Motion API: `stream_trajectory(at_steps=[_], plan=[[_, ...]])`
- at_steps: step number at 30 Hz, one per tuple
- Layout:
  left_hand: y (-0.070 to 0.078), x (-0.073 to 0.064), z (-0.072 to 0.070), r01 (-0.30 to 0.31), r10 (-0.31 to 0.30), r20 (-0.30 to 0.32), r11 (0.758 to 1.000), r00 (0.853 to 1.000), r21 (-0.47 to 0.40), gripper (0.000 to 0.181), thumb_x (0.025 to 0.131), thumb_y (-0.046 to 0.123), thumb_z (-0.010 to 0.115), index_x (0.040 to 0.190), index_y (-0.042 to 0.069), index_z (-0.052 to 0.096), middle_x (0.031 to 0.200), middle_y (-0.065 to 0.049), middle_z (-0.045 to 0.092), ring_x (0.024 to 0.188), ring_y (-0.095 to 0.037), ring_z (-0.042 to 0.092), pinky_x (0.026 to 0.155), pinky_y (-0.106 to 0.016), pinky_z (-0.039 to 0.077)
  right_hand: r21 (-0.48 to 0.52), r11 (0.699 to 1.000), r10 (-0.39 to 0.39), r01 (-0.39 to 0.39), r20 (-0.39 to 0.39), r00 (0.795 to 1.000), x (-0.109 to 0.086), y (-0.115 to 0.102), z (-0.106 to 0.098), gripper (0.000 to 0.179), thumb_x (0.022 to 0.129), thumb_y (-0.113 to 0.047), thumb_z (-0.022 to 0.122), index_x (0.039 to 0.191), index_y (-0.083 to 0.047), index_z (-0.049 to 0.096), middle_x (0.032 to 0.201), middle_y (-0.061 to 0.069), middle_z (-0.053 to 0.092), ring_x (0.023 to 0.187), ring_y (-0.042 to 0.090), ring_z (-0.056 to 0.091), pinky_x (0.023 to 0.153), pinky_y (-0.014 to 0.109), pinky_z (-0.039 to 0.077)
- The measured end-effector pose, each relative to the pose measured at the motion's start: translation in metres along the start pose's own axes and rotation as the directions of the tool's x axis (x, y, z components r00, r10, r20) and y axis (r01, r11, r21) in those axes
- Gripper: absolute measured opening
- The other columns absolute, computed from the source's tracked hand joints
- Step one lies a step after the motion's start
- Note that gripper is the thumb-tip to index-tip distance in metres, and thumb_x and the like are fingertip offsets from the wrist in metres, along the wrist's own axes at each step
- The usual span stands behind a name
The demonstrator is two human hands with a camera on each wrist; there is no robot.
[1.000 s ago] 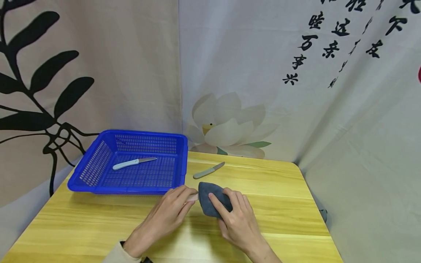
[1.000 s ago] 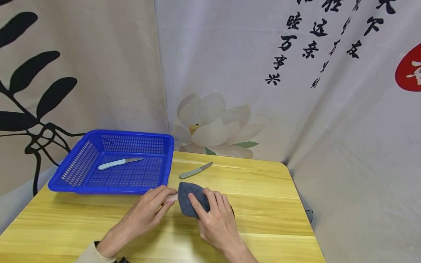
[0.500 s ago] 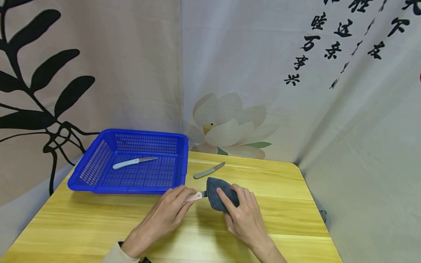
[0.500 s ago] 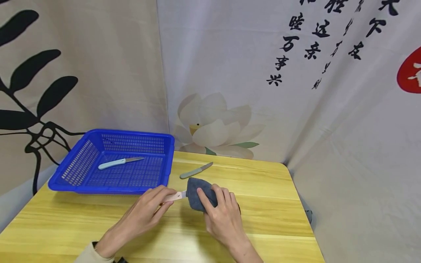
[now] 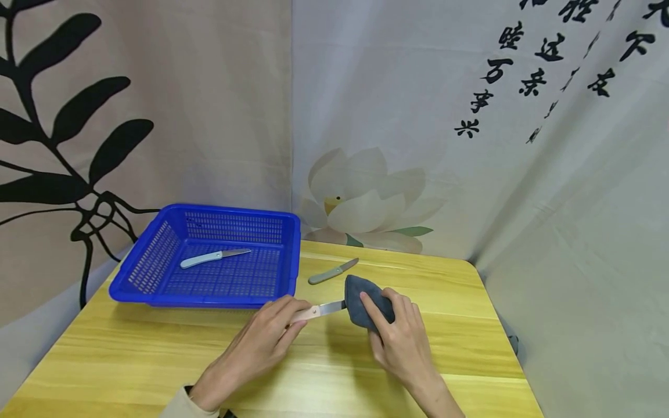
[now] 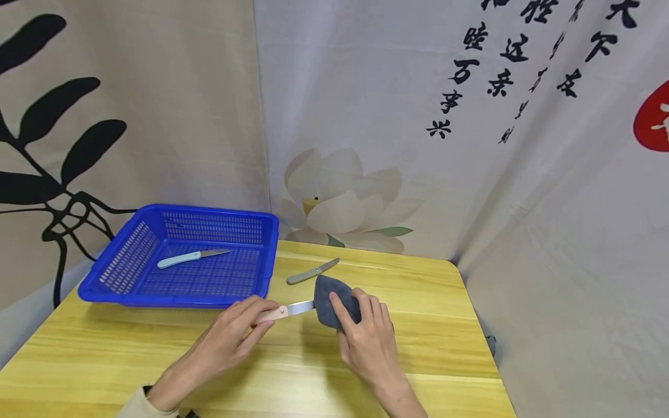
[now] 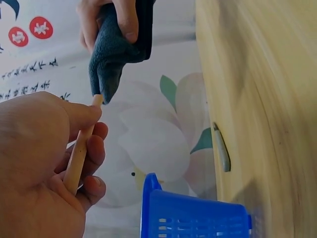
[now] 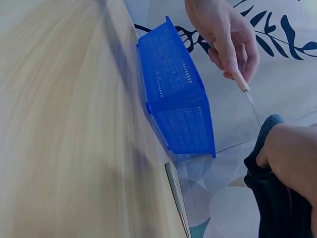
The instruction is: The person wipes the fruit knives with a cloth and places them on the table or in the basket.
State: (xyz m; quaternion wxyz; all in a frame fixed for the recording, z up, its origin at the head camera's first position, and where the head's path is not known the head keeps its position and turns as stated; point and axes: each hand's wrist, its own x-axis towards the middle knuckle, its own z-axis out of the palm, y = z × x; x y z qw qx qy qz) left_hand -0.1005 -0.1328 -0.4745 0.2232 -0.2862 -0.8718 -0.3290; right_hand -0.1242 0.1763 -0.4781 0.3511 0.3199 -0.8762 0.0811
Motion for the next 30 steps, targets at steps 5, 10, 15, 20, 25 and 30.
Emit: stream_trajectory(at_steps=[5,10,15,20,25,30], plan=[[0.001,-0.002,-0.001,0.06,-0.058,0.021,0.992,0.998,-0.108,0.025,0.104,0.0,0.077,0.128,0.008,0.075,0.105,0.005,0.071,0.084,0.001,0.052,0.068,-0.017,0.052,0.021,0.999,0.039,-0.039,-0.023,0.999,0.0,0.006,-0.003,0.073,0.082,-0.009,0.079,0.153,-0.019,0.071,0.131,0.026,0.065,0.102,0.04,0.063,0.083,0.053,0.056],[0.001,-0.004,0.0,0.13,-0.121,0.05,0.965,0.991,-0.229,0.025,0.107,0.002,0.074,0.13,0.011,0.074,0.106,0.006,0.071,0.089,0.002,0.061,0.074,-0.021,0.06,0.047,0.995,0.084,-0.083,-0.034,0.996,-0.002,0.01,-0.005,0.073,0.082,-0.008,0.078,0.154,-0.019,0.07,0.133,0.026,0.065,0.105,0.041,0.064,0.086,0.055,0.057],[0.003,-0.005,0.001,0.2,-0.194,0.052,0.92,0.98,-0.337,0.022,0.11,0.01,0.073,0.131,0.016,0.074,0.101,0.006,0.074,0.084,0.001,0.063,0.073,-0.025,0.06,0.081,0.991,0.113,-0.109,-0.046,0.993,-0.003,0.01,-0.005,0.066,0.089,-0.011,0.073,0.154,-0.018,0.07,0.135,0.027,0.064,0.108,0.042,0.065,0.088,0.057,0.057],[0.008,-0.005,0.002,0.325,-0.276,0.175,0.744,0.945,-0.584,0.024,0.115,0.011,0.063,0.138,0.008,0.071,0.1,-0.003,0.073,0.076,-0.004,0.061,0.063,-0.024,0.054,0.117,0.988,0.115,-0.104,-0.091,0.989,-0.002,0.009,-0.005,0.068,0.087,-0.009,0.072,0.155,-0.017,0.07,0.135,0.028,0.064,0.108,0.04,0.064,0.087,0.057,0.056],[0.014,-0.002,0.002,0.445,-0.318,0.317,0.54,0.894,-0.714,0.033,0.119,0.014,0.055,0.146,-0.004,0.062,0.114,-0.013,0.072,0.082,-0.006,0.065,0.068,-0.019,0.053,0.154,0.985,0.11,-0.083,-0.171,0.979,0.0,0.006,-0.003,0.064,0.088,-0.009,0.069,0.152,-0.014,0.072,0.135,0.029,0.065,0.107,0.04,0.064,0.087,0.059,0.056],[0.017,-0.001,0.0,0.492,-0.334,0.371,0.44,0.866,-0.751,0.039,0.121,0.018,0.051,0.151,-0.007,0.056,0.114,-0.012,0.07,0.079,-0.004,0.061,0.066,-0.018,0.05,0.161,0.986,0.087,-0.048,-0.248,0.965,0.002,0.004,-0.002,0.053,0.097,-0.015,0.06,0.149,-0.011,0.073,0.133,0.031,0.065,0.109,0.04,0.063,0.089,0.056,0.055]])
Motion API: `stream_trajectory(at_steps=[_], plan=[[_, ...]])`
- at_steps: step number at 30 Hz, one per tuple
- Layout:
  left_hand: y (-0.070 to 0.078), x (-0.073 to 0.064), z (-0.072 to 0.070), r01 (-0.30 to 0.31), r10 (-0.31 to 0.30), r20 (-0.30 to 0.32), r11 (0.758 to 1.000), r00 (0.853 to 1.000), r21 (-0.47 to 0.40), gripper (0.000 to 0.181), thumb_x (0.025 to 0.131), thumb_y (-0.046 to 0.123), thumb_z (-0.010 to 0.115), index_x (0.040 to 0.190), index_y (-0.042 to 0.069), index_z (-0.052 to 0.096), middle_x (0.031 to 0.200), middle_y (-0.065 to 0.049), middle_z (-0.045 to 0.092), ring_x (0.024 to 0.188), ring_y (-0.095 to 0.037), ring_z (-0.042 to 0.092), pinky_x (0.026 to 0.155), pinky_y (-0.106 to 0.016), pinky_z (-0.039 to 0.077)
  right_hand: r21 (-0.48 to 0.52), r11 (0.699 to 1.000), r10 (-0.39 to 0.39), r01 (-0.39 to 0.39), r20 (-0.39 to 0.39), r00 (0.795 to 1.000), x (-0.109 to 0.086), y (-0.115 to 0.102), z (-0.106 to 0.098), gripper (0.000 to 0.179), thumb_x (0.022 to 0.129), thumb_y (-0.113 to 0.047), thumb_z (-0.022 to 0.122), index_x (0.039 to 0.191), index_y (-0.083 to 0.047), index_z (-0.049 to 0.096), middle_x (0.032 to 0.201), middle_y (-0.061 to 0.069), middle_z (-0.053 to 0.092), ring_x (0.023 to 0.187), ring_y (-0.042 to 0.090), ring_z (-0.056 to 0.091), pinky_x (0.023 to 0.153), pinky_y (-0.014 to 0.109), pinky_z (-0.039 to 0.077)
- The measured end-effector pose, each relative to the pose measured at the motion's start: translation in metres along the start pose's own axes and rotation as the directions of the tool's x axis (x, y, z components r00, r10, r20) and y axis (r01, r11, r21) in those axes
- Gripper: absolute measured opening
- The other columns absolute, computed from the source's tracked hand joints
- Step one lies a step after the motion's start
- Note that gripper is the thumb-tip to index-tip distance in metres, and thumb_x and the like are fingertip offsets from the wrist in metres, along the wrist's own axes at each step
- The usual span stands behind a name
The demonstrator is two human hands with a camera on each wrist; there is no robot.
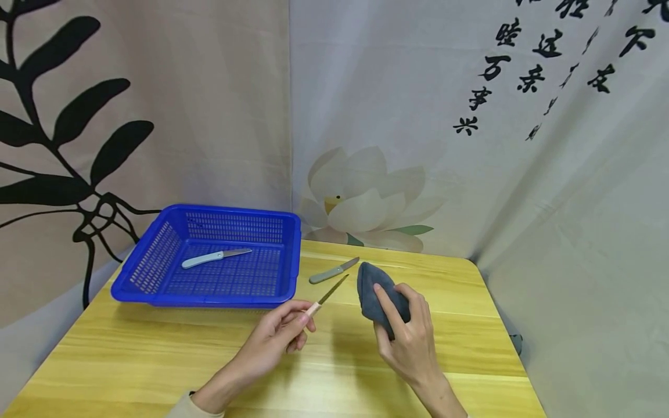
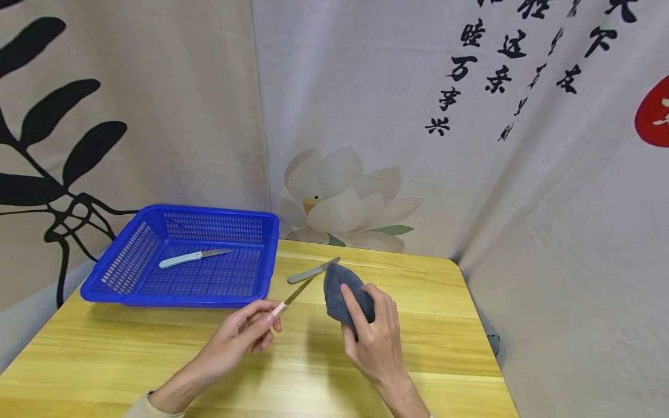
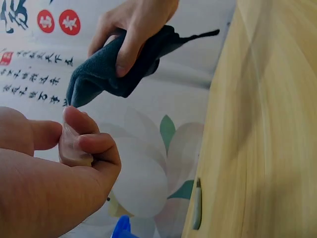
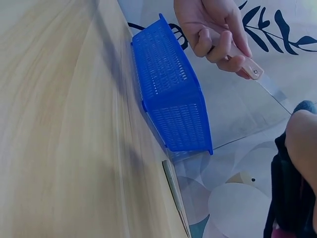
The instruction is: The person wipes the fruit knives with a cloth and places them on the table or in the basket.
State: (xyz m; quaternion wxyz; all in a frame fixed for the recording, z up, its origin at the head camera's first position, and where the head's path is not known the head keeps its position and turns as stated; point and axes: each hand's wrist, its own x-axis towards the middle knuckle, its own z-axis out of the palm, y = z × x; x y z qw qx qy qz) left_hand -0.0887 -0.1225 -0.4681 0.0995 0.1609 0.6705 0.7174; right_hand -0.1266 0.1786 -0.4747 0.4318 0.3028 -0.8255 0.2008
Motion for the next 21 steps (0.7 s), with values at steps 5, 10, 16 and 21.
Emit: stream_trajectory(at_steps=[5,10,16,21], plan=[[0.0,0.0,0.001,0.035,-0.033,0.026,0.998,0.999,-0.058,0.041,0.122,0.018,0.049,0.154,-0.008,0.052,0.113,-0.005,0.069,0.079,-0.003,0.061,0.066,-0.017,0.049,0.023,0.996,-0.087,0.088,-0.046,0.995,0.003,-0.004,0.003,0.044,0.108,-0.022,0.055,0.143,-0.007,0.076,0.13,0.031,0.066,0.107,0.039,0.063,0.091,0.051,0.053],[0.001,0.0,0.003,0.089,-0.083,0.06,0.991,0.995,-0.103,0.045,0.123,0.024,0.047,0.157,-0.005,0.049,0.115,-0.004,0.067,0.078,-0.003,0.058,0.067,-0.017,0.046,0.064,0.969,-0.233,0.237,-0.059,0.971,0.004,-0.013,0.008,0.038,0.113,-0.026,0.057,0.139,-0.008,0.079,0.126,0.028,0.068,0.107,0.037,0.064,0.091,0.049,0.054],[0.0,-0.001,0.005,0.116,-0.104,0.1,0.985,0.99,-0.126,0.048,0.123,0.026,0.047,0.159,-0.007,0.046,0.115,-0.006,0.066,0.076,-0.005,0.056,0.067,-0.018,0.044,0.068,0.936,-0.346,0.345,-0.003,0.938,0.001,-0.023,0.014,0.039,0.112,-0.023,0.055,0.142,-0.013,0.078,0.127,0.023,0.069,0.107,0.034,0.065,0.087,0.047,0.056],[0.002,-0.001,0.006,0.134,-0.12,0.121,0.984,0.985,-0.118,0.049,0.124,0.029,0.045,0.159,-0.005,0.047,0.113,-0.006,0.065,0.074,-0.005,0.052,0.066,-0.018,0.044,0.02,0.94,-0.342,0.342,0.014,0.94,-0.001,-0.024,0.016,0.04,0.112,-0.023,0.054,0.143,-0.016,0.078,0.126,0.02,0.069,0.108,0.034,0.065,0.087,0.048,0.056]])
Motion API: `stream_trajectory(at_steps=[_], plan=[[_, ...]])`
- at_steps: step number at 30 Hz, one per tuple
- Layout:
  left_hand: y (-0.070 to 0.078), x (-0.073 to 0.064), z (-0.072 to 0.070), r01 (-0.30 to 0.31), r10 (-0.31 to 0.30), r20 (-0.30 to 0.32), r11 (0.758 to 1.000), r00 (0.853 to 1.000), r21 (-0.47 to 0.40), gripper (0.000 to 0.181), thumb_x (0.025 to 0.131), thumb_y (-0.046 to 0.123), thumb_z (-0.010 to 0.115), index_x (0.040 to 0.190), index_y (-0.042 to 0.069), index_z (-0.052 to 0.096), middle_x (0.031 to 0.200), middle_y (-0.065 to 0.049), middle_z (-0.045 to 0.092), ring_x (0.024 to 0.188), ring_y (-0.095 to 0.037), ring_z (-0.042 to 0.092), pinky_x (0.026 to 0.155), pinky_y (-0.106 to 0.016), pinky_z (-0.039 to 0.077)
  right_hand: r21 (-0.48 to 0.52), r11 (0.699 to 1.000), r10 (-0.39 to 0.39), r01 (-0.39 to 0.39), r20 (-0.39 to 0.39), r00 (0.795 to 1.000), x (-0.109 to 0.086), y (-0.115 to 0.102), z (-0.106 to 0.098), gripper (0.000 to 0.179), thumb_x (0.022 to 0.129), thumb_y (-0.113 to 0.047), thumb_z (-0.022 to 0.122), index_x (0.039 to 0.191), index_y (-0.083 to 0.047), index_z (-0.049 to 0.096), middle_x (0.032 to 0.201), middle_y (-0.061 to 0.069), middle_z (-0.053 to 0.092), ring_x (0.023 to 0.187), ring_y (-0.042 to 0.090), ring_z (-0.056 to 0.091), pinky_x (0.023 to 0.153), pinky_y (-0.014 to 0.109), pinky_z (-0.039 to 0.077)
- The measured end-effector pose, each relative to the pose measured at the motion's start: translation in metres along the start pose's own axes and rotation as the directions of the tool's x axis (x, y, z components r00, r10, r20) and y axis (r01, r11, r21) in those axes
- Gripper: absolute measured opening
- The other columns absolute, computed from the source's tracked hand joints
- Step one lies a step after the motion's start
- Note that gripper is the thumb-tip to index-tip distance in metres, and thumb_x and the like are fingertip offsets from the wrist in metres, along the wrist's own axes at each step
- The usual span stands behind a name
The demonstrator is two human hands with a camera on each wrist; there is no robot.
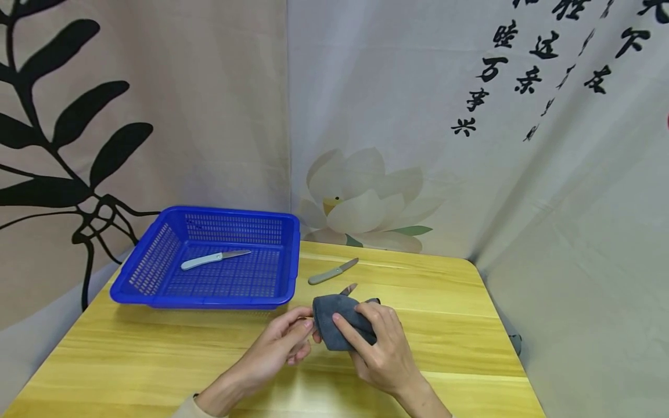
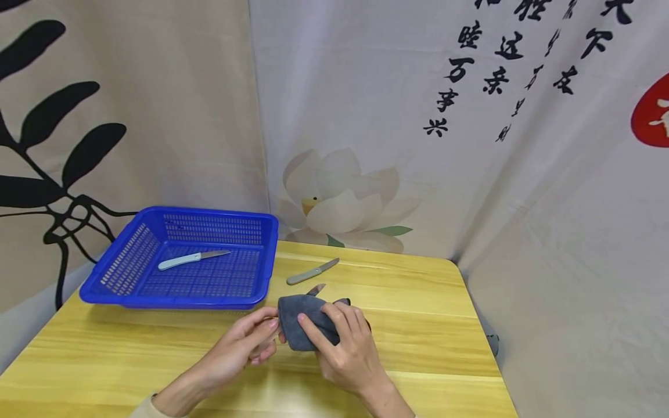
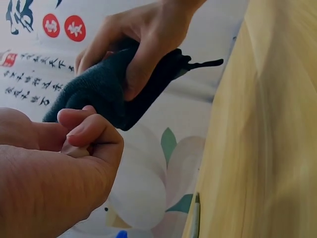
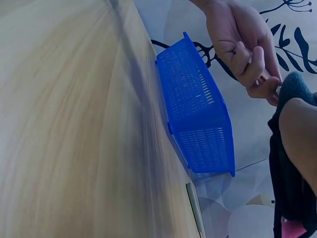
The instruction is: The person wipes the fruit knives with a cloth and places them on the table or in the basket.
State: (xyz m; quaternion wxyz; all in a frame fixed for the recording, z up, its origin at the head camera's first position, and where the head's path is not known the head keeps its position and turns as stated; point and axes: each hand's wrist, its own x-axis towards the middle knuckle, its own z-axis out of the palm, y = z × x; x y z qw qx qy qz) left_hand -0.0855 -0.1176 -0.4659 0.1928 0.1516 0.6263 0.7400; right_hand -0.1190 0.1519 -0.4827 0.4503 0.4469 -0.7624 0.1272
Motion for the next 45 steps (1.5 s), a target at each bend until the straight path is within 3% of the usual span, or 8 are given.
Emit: stream_trajectory(at_steps=[5,11,23,34,45], plan=[[0.001,-0.001,-0.001,0.004,-0.004,0.009,1.0,1.0,0.031,0.044,0.124,0.03,0.043,0.155,0.0,0.052,0.117,-0.009,0.063,0.073,-0.004,0.048,0.065,-0.018,0.042,-0.039,0.998,0.04,-0.041,-0.014,0.999,0.0,0.003,0.0,0.041,0.11,-0.02,0.054,0.142,-0.015,0.078,0.125,0.021,0.069,0.108,0.036,0.065,0.086,0.049,0.056],[0.003,-0.001,-0.002,0.003,-0.003,0.014,0.999,1.0,0.034,0.042,0.124,0.03,0.043,0.152,0.0,0.054,0.113,-0.003,0.063,0.072,-0.003,0.047,0.064,-0.017,0.041,-0.076,0.993,0.088,-0.089,-0.011,0.996,-0.001,0.009,-0.002,0.043,0.11,-0.019,0.052,0.144,-0.015,0.077,0.128,0.024,0.068,0.11,0.038,0.065,0.088,0.05,0.055],[0.003,-0.003,-0.002,0.011,-0.011,0.009,1.0,1.0,0.021,0.041,0.123,0.03,0.046,0.149,-0.001,0.056,0.111,-0.001,0.063,0.072,-0.003,0.048,0.064,-0.016,0.041,-0.103,0.98,0.166,-0.168,-0.023,0.986,-0.005,0.024,-0.006,0.041,0.112,-0.021,0.053,0.145,-0.013,0.077,0.127,0.027,0.067,0.108,0.041,0.064,0.084,0.055,0.054],[0.004,-0.004,-0.005,0.041,-0.04,-0.02,0.999,0.999,0.025,0.045,0.124,0.029,0.043,0.154,-0.003,0.053,0.113,-0.001,0.065,0.073,-0.003,0.048,0.065,-0.016,0.042,-0.126,0.966,0.215,-0.227,-0.104,0.971,-0.004,0.034,-0.014,0.043,0.105,-0.016,0.054,0.14,-0.009,0.079,0.126,0.03,0.068,0.103,0.041,0.064,0.079,0.054,0.051],[0.006,-0.003,-0.004,0.067,-0.067,-0.043,0.998,0.997,0.005,0.048,0.124,0.032,0.045,0.155,-0.003,0.051,0.112,0.0,0.065,0.073,-0.003,0.048,0.064,-0.017,0.04,-0.042,0.994,0.099,-0.101,-0.06,0.993,-0.001,0.011,-0.007,0.04,0.111,-0.021,0.055,0.14,-0.01,0.079,0.126,0.026,0.069,0.108,0.038,0.065,0.086,0.051,0.055]])
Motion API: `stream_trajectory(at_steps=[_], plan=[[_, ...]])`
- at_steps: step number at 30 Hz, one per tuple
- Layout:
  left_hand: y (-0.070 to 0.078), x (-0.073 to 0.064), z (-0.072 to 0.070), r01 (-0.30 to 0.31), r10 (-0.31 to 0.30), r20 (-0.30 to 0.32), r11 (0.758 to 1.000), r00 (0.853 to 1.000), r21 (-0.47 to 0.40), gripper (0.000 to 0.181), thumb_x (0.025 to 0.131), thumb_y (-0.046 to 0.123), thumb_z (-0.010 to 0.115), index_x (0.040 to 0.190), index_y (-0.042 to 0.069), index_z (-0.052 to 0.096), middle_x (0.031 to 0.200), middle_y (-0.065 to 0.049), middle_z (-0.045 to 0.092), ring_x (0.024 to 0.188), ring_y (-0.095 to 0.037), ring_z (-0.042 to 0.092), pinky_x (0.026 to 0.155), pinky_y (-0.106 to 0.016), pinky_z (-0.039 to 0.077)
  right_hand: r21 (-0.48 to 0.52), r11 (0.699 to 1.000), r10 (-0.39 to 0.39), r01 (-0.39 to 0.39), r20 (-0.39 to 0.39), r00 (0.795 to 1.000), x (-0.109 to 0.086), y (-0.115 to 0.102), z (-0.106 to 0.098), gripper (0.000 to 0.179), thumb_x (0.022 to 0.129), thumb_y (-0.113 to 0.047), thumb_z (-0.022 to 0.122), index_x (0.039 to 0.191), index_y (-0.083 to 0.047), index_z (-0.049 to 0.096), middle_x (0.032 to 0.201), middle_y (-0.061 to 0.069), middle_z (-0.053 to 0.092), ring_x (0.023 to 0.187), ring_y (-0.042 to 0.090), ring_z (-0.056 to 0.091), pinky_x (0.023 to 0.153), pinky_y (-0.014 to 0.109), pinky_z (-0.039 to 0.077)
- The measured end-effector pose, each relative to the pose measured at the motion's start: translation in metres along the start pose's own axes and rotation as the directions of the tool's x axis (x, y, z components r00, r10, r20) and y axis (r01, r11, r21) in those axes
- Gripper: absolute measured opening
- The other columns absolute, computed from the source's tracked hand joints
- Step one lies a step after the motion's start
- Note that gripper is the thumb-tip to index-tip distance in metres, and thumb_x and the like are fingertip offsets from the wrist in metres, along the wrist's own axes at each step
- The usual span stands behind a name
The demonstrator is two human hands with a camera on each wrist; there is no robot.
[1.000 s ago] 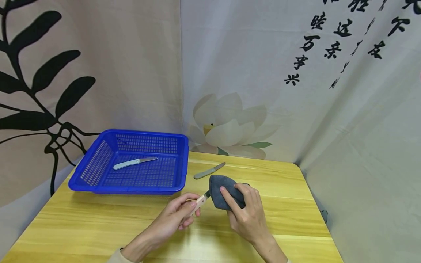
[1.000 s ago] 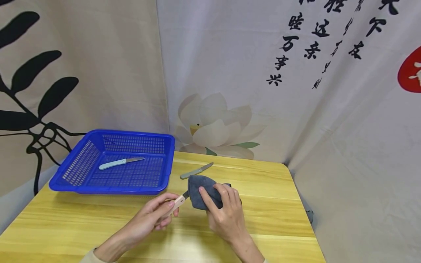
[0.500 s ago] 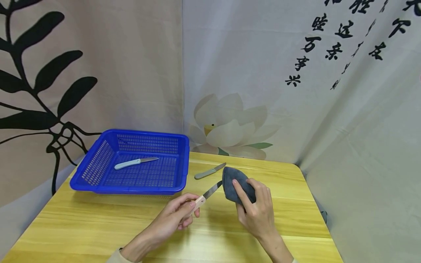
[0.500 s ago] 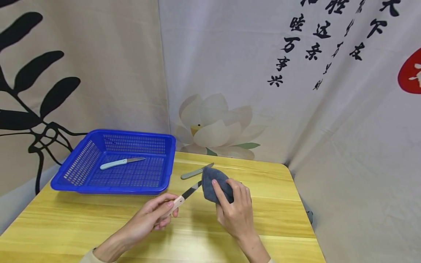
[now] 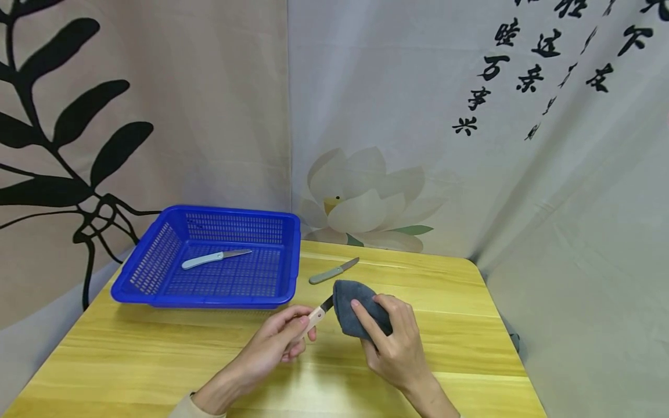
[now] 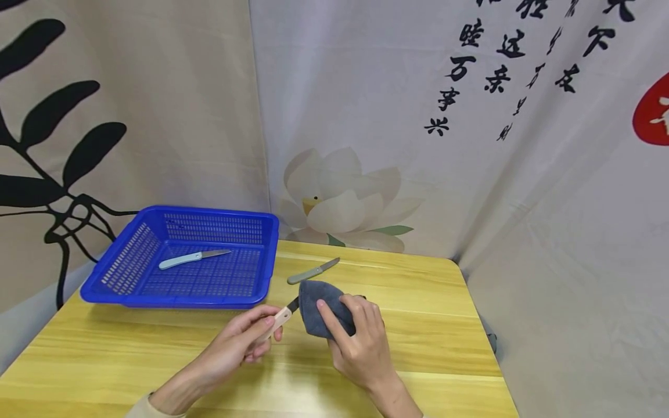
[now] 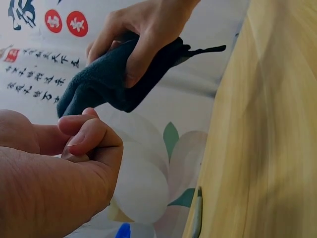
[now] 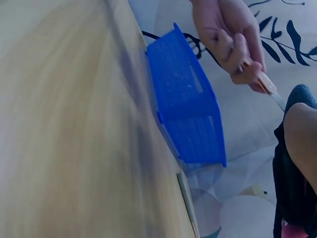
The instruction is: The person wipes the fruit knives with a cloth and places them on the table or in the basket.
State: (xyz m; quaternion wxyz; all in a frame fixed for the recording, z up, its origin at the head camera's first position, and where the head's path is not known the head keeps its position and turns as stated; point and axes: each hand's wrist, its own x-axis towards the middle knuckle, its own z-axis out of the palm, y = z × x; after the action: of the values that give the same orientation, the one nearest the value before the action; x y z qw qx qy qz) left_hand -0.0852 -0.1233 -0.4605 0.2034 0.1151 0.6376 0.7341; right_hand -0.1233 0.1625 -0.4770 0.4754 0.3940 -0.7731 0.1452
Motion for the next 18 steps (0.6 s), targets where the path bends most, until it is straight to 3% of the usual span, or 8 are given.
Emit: stream_trajectory(at_steps=[8,18], plan=[[0.0006,0.0006,-0.0001,-0.014,0.014,0.012,1.0,1.0,0.005,0.048,0.124,0.032,0.043,0.155,-0.004,0.051,0.112,-0.002,0.064,0.072,-0.003,0.047,0.064,-0.018,0.04,0.027,0.999,-0.037,0.036,0.029,0.999,-0.0021,-0.011,0.0065,0.04,0.111,-0.021,0.054,0.142,-0.012,0.078,0.126,0.023,0.07,0.108,0.036,0.066,0.087,0.049,0.056],[-0.0002,0.0002,0.0005,-0.025,0.025,0.031,1.0,0.999,0.003,0.047,0.124,0.03,0.043,0.155,-0.005,0.051,0.112,-0.001,0.065,0.071,-0.002,0.047,0.064,-0.017,0.041,-0.014,0.999,0.034,-0.033,0.052,0.998,-0.0038,-0.0015,0.0054,0.043,0.11,-0.02,0.051,0.144,-0.012,0.077,0.128,0.025,0.068,0.108,0.037,0.065,0.084,0.05,0.055]])
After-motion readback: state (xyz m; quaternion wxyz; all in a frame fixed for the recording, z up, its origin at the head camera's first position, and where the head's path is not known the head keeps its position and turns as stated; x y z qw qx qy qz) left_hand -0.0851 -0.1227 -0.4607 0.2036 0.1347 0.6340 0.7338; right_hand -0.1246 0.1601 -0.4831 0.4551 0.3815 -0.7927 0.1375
